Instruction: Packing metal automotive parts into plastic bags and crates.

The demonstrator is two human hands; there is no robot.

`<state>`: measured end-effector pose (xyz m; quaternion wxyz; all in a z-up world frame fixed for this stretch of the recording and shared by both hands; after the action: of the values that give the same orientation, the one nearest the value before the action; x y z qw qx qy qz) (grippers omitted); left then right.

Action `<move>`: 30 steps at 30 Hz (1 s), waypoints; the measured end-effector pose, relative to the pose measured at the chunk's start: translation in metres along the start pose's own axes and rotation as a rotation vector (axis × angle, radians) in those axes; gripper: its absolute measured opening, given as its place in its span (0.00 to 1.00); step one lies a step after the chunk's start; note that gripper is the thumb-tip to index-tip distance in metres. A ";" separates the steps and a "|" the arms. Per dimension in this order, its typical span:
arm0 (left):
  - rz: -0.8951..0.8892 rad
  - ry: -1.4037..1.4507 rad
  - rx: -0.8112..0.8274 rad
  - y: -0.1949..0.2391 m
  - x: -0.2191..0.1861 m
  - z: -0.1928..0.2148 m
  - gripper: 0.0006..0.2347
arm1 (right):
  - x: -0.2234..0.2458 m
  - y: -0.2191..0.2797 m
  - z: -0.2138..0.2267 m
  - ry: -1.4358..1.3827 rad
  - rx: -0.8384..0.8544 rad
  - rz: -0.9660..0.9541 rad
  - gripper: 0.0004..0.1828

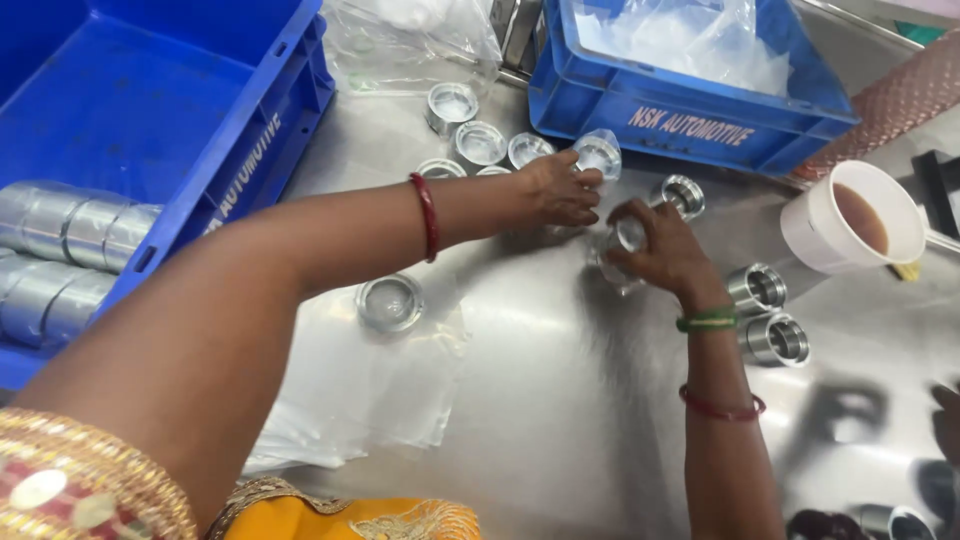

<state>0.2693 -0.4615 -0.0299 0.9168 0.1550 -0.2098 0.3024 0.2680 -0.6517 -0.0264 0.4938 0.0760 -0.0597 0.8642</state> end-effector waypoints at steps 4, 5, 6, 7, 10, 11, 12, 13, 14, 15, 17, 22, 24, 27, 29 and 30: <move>0.009 0.027 0.089 -0.015 0.001 -0.005 0.24 | 0.023 0.018 0.006 -0.031 0.059 -0.098 0.37; -0.023 0.057 -0.006 -0.027 0.002 -0.021 0.25 | 0.027 0.023 0.006 -0.026 0.070 -0.123 0.37; -0.050 0.086 -0.100 -0.038 0.005 -0.037 0.26 | 0.031 0.027 0.008 -0.021 0.081 -0.143 0.37; -0.046 0.086 -0.094 -0.034 0.006 -0.028 0.26 | 0.038 0.037 0.010 -0.025 0.081 -0.138 0.37; -0.135 0.075 0.037 -0.013 0.004 -0.005 0.37 | 0.057 0.071 0.014 0.048 0.113 -0.143 0.36; -0.112 0.105 0.017 -0.002 0.003 0.004 0.37 | 0.063 0.085 0.014 0.053 0.142 -0.175 0.34; -0.092 0.133 -0.004 0.008 0.001 0.015 0.37 | 0.068 0.101 0.015 0.058 0.170 -0.208 0.33; -0.093 0.136 0.001 0.011 0.002 0.010 0.37 | 0.075 0.112 0.014 0.054 0.174 -0.207 0.33; -0.070 0.258 -0.040 0.012 0.004 0.008 0.38 | 0.080 0.124 0.013 0.028 0.196 -0.251 0.33; -0.047 0.380 -0.081 0.013 0.006 0.006 0.40 | 0.086 0.137 0.013 0.002 0.219 -0.295 0.32; -0.028 0.521 -0.093 0.018 0.006 -0.007 0.38 | 0.084 0.152 0.004 0.008 0.176 -0.280 0.31; 0.034 0.730 -0.072 0.029 0.003 -0.017 0.33 | 0.089 0.160 0.005 0.010 0.074 -0.232 0.29; 0.085 0.818 -0.126 0.034 -0.003 -0.024 0.33 | 0.091 0.160 0.008 -0.007 0.098 -0.271 0.30; 0.162 0.748 -0.126 0.054 -0.032 -0.016 0.33 | 0.085 0.158 0.006 -0.025 0.094 -0.279 0.29; 0.251 0.807 -0.147 0.056 -0.052 -0.017 0.30 | 0.086 0.159 0.008 -0.037 0.085 -0.279 0.28; 0.352 0.854 -0.171 0.059 -0.058 -0.018 0.28 | 0.088 0.158 0.009 -0.046 0.065 -0.268 0.27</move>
<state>0.1962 -0.4374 -0.0636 0.8653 -0.0974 0.1392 0.4715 0.0884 -0.6592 -0.0050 0.6007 0.1189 -0.0324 0.7899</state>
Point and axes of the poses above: each hand's wrist, its own y-axis away from the middle knuckle, its own z-axis out of the back of the hand, x = y × z, the point moved 3 cm from there along -y, towards the middle knuckle, and after that the axes turned 3 degrees about z, right-handed, at the moved point
